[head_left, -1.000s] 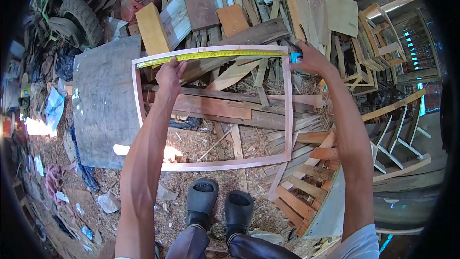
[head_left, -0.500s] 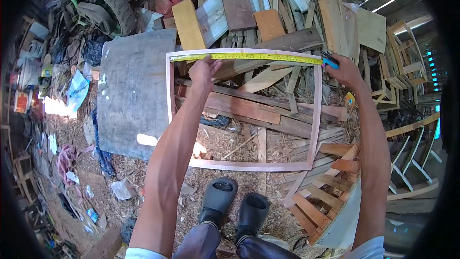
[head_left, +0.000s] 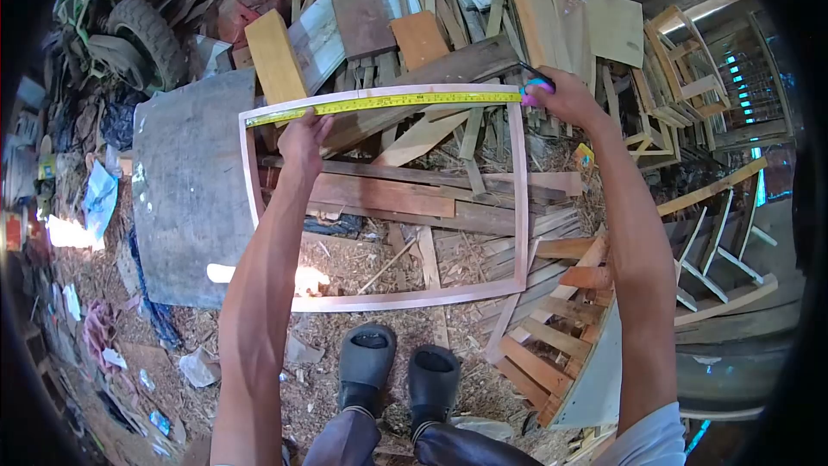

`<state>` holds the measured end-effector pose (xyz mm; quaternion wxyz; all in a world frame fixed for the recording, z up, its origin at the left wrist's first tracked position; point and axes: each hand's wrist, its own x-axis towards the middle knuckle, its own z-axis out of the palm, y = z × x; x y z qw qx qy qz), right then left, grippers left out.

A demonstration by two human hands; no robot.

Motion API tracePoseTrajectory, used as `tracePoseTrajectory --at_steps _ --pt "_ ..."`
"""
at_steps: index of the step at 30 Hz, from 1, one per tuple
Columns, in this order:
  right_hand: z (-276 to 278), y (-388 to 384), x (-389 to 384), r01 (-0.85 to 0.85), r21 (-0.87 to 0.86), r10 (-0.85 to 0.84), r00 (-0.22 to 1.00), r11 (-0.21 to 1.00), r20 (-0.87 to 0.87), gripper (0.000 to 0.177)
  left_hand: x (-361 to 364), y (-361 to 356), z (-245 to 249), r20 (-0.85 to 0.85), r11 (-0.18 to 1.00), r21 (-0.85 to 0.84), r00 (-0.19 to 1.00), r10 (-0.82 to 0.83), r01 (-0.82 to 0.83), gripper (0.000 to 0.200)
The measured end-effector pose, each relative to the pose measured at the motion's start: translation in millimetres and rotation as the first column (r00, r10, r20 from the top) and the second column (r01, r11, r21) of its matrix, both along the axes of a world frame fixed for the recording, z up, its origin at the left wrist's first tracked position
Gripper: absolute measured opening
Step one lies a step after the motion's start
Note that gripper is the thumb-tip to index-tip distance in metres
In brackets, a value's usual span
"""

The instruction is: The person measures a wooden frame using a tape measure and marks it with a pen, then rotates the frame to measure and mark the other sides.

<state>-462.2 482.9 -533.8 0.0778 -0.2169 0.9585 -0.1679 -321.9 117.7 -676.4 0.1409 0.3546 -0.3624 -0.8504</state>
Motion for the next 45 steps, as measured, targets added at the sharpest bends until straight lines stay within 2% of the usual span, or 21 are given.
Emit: tracePoseTrajectory --at_steps 3,6,14,17,24,27,29,30,32,33,35,36,38,42,44,45 --pt "2.9 -2.3 4.8 -0.037 0.048 0.034 0.998 0.998 0.057 0.032 0.1 -0.3 -0.3 0.011 1.000 -0.004 1.000 0.011 -0.011 0.022" --pt "2.0 -1.6 3.9 0.004 0.097 -0.012 0.996 0.995 0.086 0.035 -0.2 -2.7 -2.2 0.015 1.000 0.009 1.000 -0.017 0.017 0.023" --pt "1.8 -5.4 -0.1 0.012 0.181 0.006 0.995 0.983 -0.100 0.046 0.8 -3.2 -2.9 0.031 0.999 -0.018 0.998 -0.050 0.051 0.022" --pt "9.7 -13.2 4.2 -0.009 0.101 0.017 0.997 0.995 -0.078 0.049 3.9 -3.5 0.0 0.104 0.994 -0.062 0.991 -0.088 0.095 0.022" --pt "4.4 -16.9 6.5 -0.019 0.152 0.039 0.991 0.988 -0.128 0.045 5.3 -2.4 5.5 0.146 0.992 -0.077 0.985 -0.089 0.101 0.024" --pt "3.1 -19.0 6.4 -0.015 0.093 0.030 0.986 0.996 -0.162 0.036 5.8 -3.9 2.6 0.149 0.991 -0.080 0.985 -0.091 0.104 0.024" --pt "3.8 -22.4 2.6 0.063 0.014 -0.054 0.935 0.998 -0.351 0.029 2.4 -6.7 -5.9 0.154 0.989 -0.090 0.983 -0.103 0.118 0.024" --pt "5.5 -24.0 2.2 0.065 0.016 -0.055 0.935 0.998 -0.351 0.029 3.2 -5.3 -5.3 0.153 0.989 -0.088 0.983 -0.106 0.120 0.024" --pt "10.6 -28.6 -1.2 0.080 -0.089 -0.112 0.885 0.993 -0.451 0.027 2.8 -5.1 -2.5 0.157 0.986 -0.104 0.981 -0.112 0.129 0.023" --pt "10.3 -29.9 -0.1 0.085 -0.086 -0.115 0.888 0.993 -0.446 0.027 5.5 -4.8 -5.0 0.164 0.986 -0.101 0.980 -0.116 0.134 0.023" --pt "13.7 -33.4 -4.0 0.057 -0.236 -0.166 0.865 0.970 -0.473 0.029 2.2 -7.0 -7.3 0.154 0.988 -0.091 0.982 -0.113 0.128 0.022" --pt "15.4 -35.4 -1.7 0.061 -0.234 -0.169 0.864 0.970 -0.474 0.029 1.7 -7.8 -9.1 0.153 0.987 -0.089 0.981 -0.118 0.133 0.022" --pt "18.7 -40.4 3.6 -0.015 -0.292 -0.163 0.802 0.956 -0.575 0.033 0.8 -9.6 -12.2 0.171 0.986 -0.094 0.978 -0.119 0.137 0.021" --pt "20.1 -45.8 9.7 -0.007 -0.368 -0.220 0.791 0.930 -0.571 0.038 2.2 -8.2 -11.0 0.159 0.987 -0.095 0.981 -0.110 0.126 0.021" --pt "24.7 -48.8 14.6 0.161 -0.453 -0.344 0.868 0.877 -0.357 0.045 2.7 -8.1 -9.9 0.150 0.983 -0.109 0.980 -0.131 0.149 0.021" --pt "24.4 -47.9 16.0 0.162 -0.452 -0.345 0.868 0.877 -0.357 0.045 3.7 -7.2 -8.5 0.151 0.983 -0.108 0.980 -0.132 0.149 0.021"
